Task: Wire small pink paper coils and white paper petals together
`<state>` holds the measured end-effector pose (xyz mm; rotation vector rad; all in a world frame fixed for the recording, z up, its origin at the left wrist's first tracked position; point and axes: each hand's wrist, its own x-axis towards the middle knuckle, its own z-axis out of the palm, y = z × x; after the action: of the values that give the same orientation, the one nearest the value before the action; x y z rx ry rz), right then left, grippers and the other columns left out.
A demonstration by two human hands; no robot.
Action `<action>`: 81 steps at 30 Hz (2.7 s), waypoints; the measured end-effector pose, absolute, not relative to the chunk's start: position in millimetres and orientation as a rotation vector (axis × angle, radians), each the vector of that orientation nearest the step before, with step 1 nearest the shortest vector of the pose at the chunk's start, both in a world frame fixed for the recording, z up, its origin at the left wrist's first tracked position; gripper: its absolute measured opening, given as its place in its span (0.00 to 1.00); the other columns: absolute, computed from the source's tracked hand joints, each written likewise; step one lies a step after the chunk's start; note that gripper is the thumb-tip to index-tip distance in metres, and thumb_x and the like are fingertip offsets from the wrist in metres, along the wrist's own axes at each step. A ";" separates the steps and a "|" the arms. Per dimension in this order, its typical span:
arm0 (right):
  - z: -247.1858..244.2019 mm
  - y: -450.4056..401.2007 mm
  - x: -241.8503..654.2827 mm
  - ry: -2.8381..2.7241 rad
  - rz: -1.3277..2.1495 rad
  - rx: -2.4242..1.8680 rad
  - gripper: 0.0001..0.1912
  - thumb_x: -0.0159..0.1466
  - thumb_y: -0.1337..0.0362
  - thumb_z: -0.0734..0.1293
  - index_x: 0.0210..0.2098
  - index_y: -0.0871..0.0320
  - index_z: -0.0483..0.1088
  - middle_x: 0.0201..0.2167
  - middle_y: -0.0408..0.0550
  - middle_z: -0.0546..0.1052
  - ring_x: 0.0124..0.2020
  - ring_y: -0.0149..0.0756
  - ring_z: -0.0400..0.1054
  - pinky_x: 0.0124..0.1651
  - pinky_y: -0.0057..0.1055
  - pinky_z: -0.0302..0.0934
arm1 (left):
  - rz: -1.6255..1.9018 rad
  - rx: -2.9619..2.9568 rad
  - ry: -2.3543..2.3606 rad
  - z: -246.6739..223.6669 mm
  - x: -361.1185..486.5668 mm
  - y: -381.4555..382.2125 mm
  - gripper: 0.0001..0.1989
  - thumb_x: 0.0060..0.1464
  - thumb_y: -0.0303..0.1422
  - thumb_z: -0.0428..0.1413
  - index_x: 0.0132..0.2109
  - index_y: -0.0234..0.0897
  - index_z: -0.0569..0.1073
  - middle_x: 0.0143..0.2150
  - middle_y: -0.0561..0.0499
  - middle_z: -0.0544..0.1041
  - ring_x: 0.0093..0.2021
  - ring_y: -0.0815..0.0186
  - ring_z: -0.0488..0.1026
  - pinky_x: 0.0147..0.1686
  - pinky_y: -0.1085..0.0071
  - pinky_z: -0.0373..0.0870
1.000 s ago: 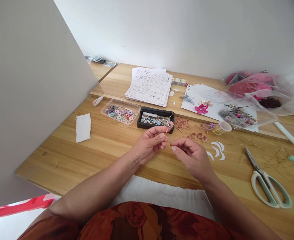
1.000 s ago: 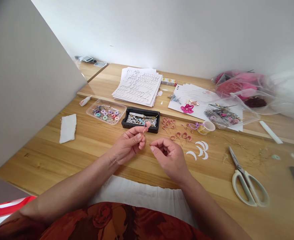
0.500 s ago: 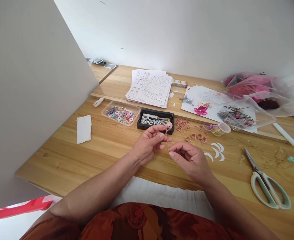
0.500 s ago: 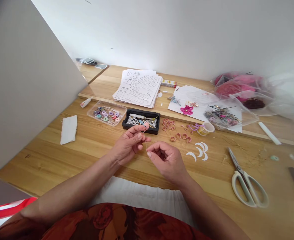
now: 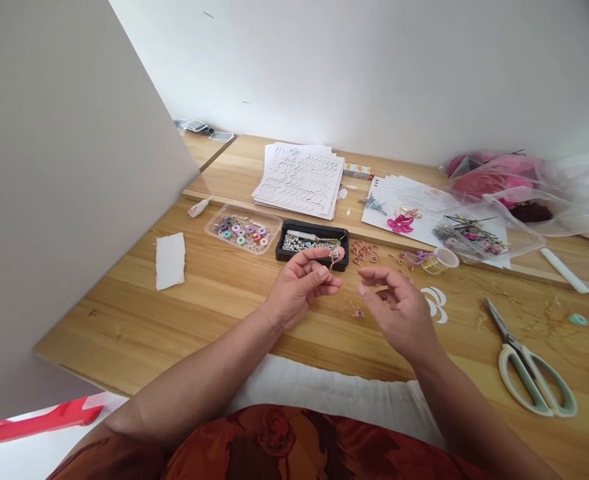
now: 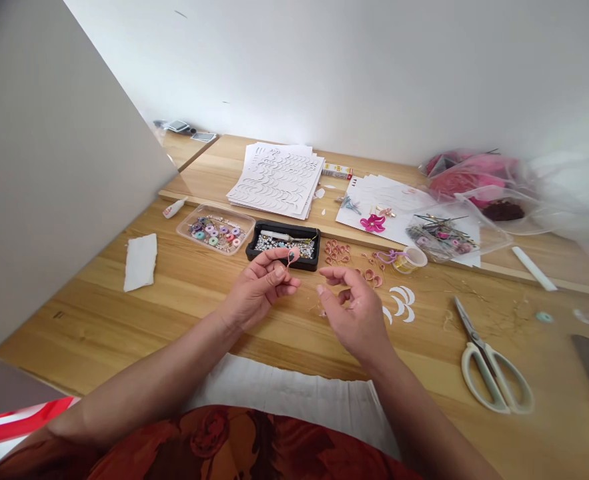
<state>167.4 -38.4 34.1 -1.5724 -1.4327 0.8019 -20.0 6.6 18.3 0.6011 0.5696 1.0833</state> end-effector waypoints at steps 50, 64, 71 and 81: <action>72.8 -170.0 197.6 -0.681 1.757 -1.355 0.24 0.58 0.38 0.70 0.39 0.52 0.79 0.30 0.51 0.72 0.25 0.37 0.64 0.29 0.35 0.58 | 1.080 0.744 0.636 9.3 -12.1 1.8 0.27 0.40 0.36 0.74 0.44 0.35 0.72 0.26 0.55 0.80 0.29 0.69 0.80 0.32 0.75 0.74; 60.5 -136.7 168.2 -0.444 2.157 -0.864 0.35 0.57 0.33 0.69 0.40 0.60 0.80 0.26 0.46 0.70 0.23 0.28 0.62 0.28 0.24 0.56 | 1.110 0.825 0.629 3.4 -11.1 3.6 0.25 0.43 0.38 0.73 0.43 0.36 0.71 0.25 0.55 0.80 0.27 0.69 0.77 0.33 0.74 0.74; 57.7 -135.4 165.8 -0.413 2.146 -0.835 0.32 0.57 0.36 0.72 0.39 0.61 0.80 0.25 0.45 0.70 0.22 0.27 0.63 0.26 0.23 0.56 | 1.101 0.859 0.629 1.6 -10.4 2.9 0.25 0.43 0.39 0.73 0.44 0.36 0.70 0.25 0.56 0.79 0.27 0.69 0.78 0.33 0.73 0.75; 59.4 -137.2 166.5 -0.452 2.150 -0.804 0.32 0.59 0.36 0.70 0.40 0.62 0.80 0.25 0.45 0.71 0.22 0.27 0.64 0.28 0.23 0.58 | 1.110 0.790 0.657 5.9 -10.4 4.3 0.27 0.40 0.38 0.74 0.43 0.36 0.70 0.24 0.56 0.79 0.25 0.71 0.77 0.32 0.74 0.75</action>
<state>166.5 -137.2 59.4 -0.8044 -0.4516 2.1505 -10.4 4.3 5.9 0.7900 0.6574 1.1097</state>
